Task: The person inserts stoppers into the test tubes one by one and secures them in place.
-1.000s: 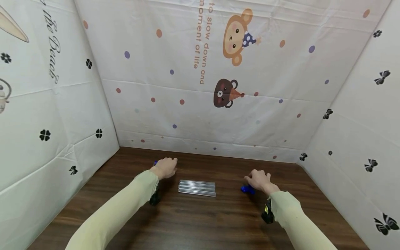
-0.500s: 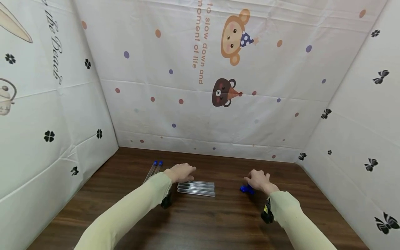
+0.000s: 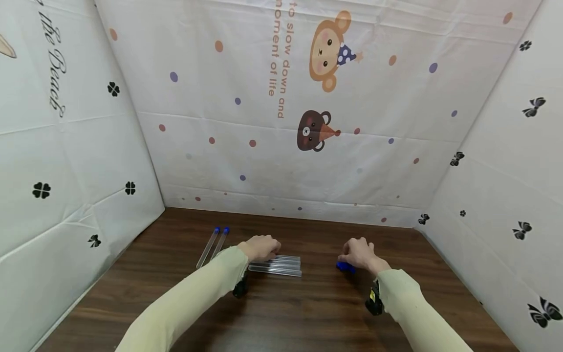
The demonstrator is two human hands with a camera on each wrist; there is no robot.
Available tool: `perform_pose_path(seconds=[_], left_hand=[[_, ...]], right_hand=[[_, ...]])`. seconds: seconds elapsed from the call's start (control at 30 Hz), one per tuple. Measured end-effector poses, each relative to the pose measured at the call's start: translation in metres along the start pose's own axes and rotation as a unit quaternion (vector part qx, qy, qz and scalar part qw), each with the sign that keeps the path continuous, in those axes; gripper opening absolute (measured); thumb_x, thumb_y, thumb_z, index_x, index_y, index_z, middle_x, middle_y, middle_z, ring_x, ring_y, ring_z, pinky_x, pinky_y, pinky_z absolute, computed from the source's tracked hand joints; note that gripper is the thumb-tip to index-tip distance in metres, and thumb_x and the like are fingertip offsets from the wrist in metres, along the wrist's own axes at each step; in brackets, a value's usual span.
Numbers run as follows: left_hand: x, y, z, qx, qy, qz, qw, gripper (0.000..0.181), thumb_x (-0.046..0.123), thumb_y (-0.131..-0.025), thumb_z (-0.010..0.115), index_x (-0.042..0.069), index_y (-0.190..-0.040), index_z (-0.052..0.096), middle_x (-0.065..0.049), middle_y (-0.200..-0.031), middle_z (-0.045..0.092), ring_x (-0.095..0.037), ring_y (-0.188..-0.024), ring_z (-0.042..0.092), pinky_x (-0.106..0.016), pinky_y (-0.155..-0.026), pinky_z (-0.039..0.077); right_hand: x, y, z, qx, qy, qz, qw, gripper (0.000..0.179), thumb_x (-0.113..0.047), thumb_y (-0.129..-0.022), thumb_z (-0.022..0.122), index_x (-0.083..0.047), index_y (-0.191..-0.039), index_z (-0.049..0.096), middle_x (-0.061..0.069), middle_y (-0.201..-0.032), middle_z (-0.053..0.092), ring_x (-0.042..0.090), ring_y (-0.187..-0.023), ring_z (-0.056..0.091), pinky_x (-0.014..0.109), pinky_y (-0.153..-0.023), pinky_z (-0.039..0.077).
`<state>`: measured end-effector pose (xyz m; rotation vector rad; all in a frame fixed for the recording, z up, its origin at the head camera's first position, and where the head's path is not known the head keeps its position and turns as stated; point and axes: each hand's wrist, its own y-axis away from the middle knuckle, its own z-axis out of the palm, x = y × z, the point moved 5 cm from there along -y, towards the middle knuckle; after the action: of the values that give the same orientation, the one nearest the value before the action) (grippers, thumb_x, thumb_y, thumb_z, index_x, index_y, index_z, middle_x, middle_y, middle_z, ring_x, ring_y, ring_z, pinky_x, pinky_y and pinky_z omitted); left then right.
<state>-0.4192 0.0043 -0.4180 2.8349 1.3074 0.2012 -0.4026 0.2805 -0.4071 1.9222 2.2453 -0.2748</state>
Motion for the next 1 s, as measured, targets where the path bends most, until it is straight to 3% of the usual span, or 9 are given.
perform_pose_path(seconds=[0.13,0.33,0.5,0.83,1.0], left_hand=[[0.002,-0.001,0.002,0.004,0.000,0.004,1.0000,0.007,0.018,-0.094,0.063,0.013,-0.089,0.065,0.004,-0.074,0.058,-0.007,-0.061,0.042,-0.023,-0.056,0.035],[0.003,-0.003,0.005,0.013,-0.005,0.008,0.9999,0.008,0.016,-0.095,0.062,0.014,-0.087,0.064,0.003,-0.073,0.059,-0.007,-0.060,0.042,-0.023,-0.054,0.035],[0.003,-0.007,0.006,0.018,-0.026,0.005,0.9995,0.004,0.015,-0.094,0.063,0.015,-0.092,0.066,0.003,-0.082,0.064,-0.007,-0.066,0.050,-0.024,-0.057,0.040],[0.004,-0.008,0.009,0.024,-0.039,-0.005,0.9990,0.007,0.012,-0.093,0.063,0.015,-0.099,0.066,0.000,-0.093,0.066,-0.014,-0.086,0.060,-0.028,-0.070,0.049],[0.003,-0.007,0.005,0.024,-0.025,-0.006,0.9994,0.015,0.010,-0.095,0.059,0.011,-0.110,0.063,-0.004,-0.094,0.067,-0.015,-0.080,0.063,-0.027,-0.064,0.051]], right_hand=[[-0.007,0.002,0.003,-0.017,-0.010,-0.007,0.9998,0.022,-0.030,-0.080,0.077,-0.015,-0.068,0.067,-0.003,-0.068,0.062,0.023,-0.080,0.054,0.046,-0.076,0.031],[-0.011,0.003,0.008,-0.038,-0.014,-0.004,0.9992,0.019,-0.026,-0.077,0.080,-0.014,-0.069,0.068,-0.004,-0.068,0.064,0.016,-0.071,0.054,0.044,-0.078,0.030],[-0.012,0.004,0.010,-0.051,-0.016,-0.001,0.9986,0.016,-0.020,-0.077,0.080,-0.012,-0.070,0.069,-0.003,-0.068,0.065,0.016,-0.070,0.054,0.048,-0.080,0.031],[-0.014,0.001,0.009,-0.029,-0.021,-0.009,0.9993,0.015,-0.016,-0.076,0.080,-0.011,-0.077,0.065,-0.002,-0.073,0.064,0.018,-0.073,0.054,0.048,-0.079,0.030],[-0.015,0.000,0.007,-0.016,-0.026,-0.011,0.9995,0.015,-0.015,-0.076,0.079,-0.011,-0.078,0.065,-0.002,-0.074,0.063,0.018,-0.073,0.054,0.048,-0.079,0.029]])
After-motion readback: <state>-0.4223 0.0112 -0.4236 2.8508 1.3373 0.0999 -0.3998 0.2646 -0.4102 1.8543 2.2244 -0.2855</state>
